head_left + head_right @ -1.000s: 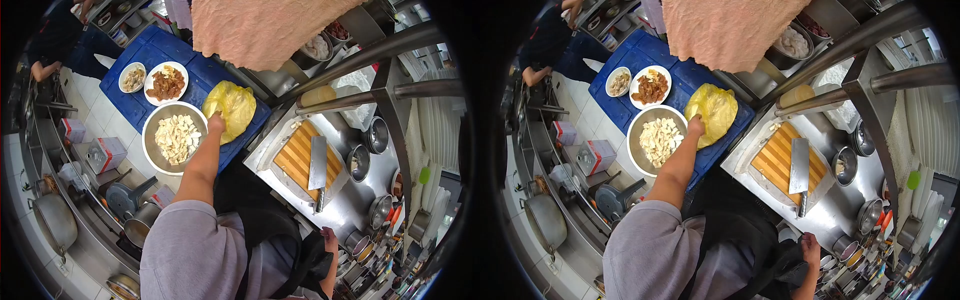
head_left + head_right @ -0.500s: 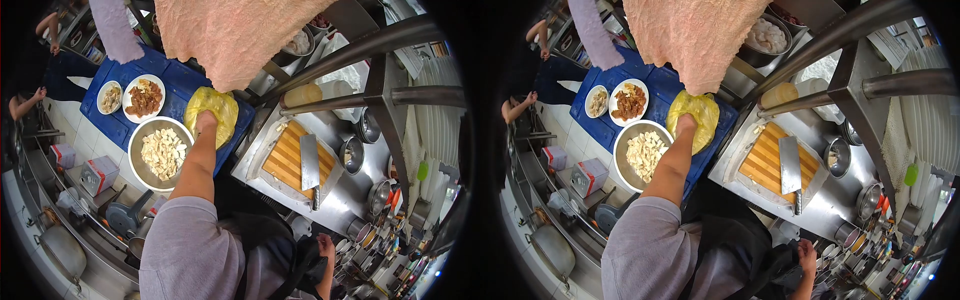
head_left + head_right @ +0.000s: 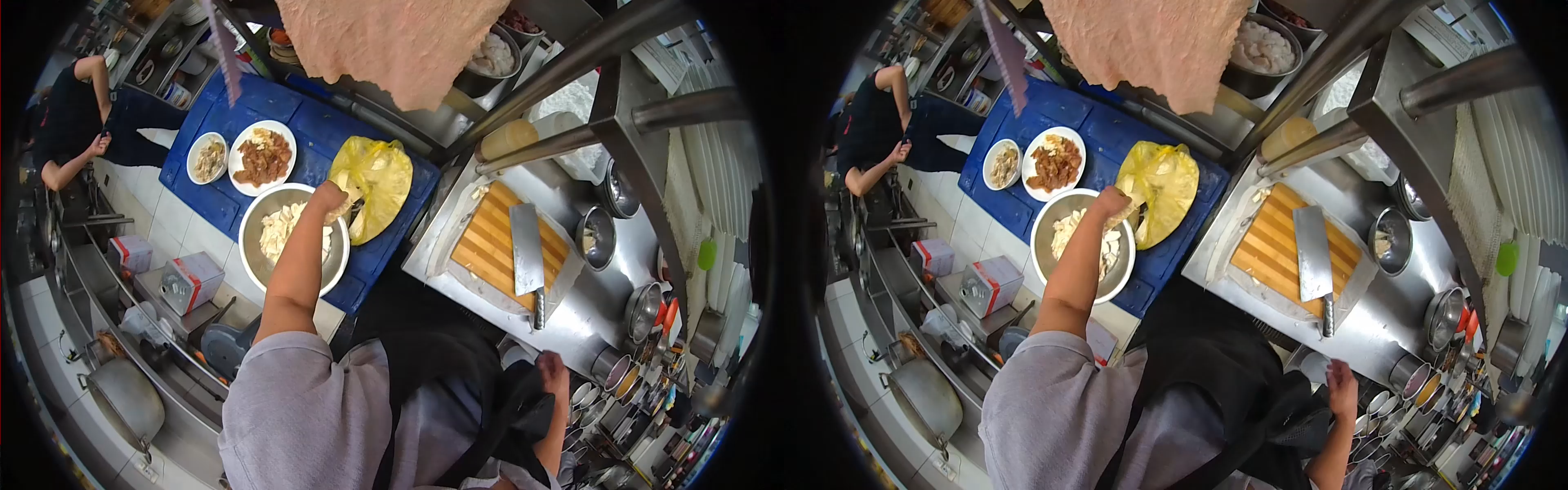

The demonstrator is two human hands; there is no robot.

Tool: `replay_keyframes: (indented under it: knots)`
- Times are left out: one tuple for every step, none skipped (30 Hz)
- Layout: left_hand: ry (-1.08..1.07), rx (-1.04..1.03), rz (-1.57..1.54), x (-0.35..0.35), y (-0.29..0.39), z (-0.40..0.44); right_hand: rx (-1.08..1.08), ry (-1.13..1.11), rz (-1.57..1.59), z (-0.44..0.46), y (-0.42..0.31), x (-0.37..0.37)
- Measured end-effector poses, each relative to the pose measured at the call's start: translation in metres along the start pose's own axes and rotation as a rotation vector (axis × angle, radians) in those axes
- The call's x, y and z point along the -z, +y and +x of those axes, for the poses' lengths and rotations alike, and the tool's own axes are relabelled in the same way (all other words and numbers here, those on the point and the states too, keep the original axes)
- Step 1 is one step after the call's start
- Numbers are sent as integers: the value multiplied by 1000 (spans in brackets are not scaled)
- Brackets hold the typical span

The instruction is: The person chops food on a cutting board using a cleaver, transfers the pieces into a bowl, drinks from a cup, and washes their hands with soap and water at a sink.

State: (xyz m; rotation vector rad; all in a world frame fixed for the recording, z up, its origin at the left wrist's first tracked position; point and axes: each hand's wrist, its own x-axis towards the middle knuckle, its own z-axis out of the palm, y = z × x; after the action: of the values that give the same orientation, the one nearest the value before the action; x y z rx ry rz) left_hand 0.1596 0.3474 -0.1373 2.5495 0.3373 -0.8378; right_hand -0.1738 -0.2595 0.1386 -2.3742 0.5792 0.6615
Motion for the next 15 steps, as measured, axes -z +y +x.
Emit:
replay_keyframes:
  knots:
    - [-1,12,5,4,-10,-11,2,-12,3,5,-2,1]
    - [-49,9,-116,8,-24,-21,34,3,21,11,-7,4]
    - [-97,5,-236,15,-31,-34,64,20,40,15,-12,6]
    - [-169,116,-575,17,-38,-54,42,29,57,17,-17,7]
    - [-165,120,-568,25,-38,-76,44,25,64,18,-12,6]
    - [-191,135,-774,32,-36,-100,61,27,72,20,-3,7]
    - [-216,145,-981,39,-34,-119,78,32,80,21,5,7]
    - [-211,143,-975,43,-31,-133,74,33,83,20,12,5]
    - [-255,58,-1094,45,-29,-146,77,34,90,20,21,3]
    - [-300,-31,-1211,47,-25,-158,73,19,92,20,31,1]
    - [-297,-41,-1204,49,-19,-168,69,8,96,19,41,-2]
    - [-312,-90,-1321,49,-10,-175,71,20,106,17,46,-4]
    - [-335,-144,-1436,50,1,-182,64,14,117,16,51,-6]
    - [-333,-194,-1471,52,16,-190,51,16,131,14,57,-6]
    - [-324,-223,-1483,53,33,-196,63,19,169,13,68,-9]
